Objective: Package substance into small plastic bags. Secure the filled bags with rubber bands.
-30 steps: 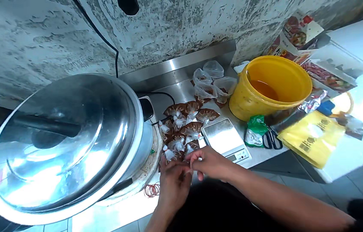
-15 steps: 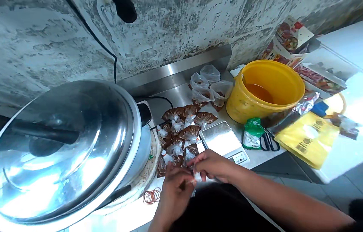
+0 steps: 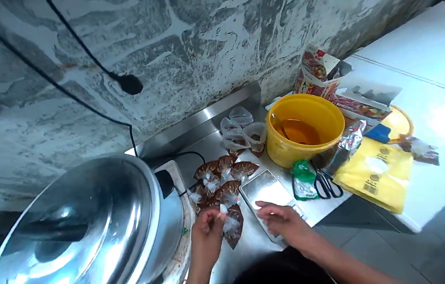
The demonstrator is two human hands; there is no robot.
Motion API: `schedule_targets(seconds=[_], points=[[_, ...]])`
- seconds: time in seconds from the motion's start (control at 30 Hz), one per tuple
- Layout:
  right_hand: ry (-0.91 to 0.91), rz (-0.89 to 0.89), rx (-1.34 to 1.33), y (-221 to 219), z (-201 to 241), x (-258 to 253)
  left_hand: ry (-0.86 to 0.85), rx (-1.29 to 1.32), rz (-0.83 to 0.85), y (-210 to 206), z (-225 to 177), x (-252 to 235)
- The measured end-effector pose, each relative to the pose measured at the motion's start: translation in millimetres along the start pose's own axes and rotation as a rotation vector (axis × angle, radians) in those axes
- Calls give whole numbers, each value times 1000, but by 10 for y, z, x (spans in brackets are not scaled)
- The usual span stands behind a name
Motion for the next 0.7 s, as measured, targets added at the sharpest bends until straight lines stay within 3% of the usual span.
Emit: schedule_targets(seconds=[0.13,0.23,0.33,0.4,0.53,0.7], points=[[-102,-251,-140,699,-241,53,-112,-208,246,-194,-112,-578],[-123,-292,-183,1006,-399,89,-108,-587,475,-454,130,-949],[-100,-304,-175,1238,-513,129,-3,-864,586,-729,275,-1103],[-55,-303,-132,1443,-580,146,74,-794,532,-847,136,-1199],[-1,-353,-101,1929,-689,168,138,-523,181,-1034,-96,-1636],[0,-334,-62,2424,-484,131,538,-72,-119,-1572,323,-2196]])
Point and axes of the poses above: each hand's wrist, its own x-axis away from the middle knuckle, its own y-axis out of the back of the hand, z = x × y, the point moved 6 cm from there along -x, towards the middle knuckle, and after that the axes turned 9 degrees about -x, right-handed, at the moved point
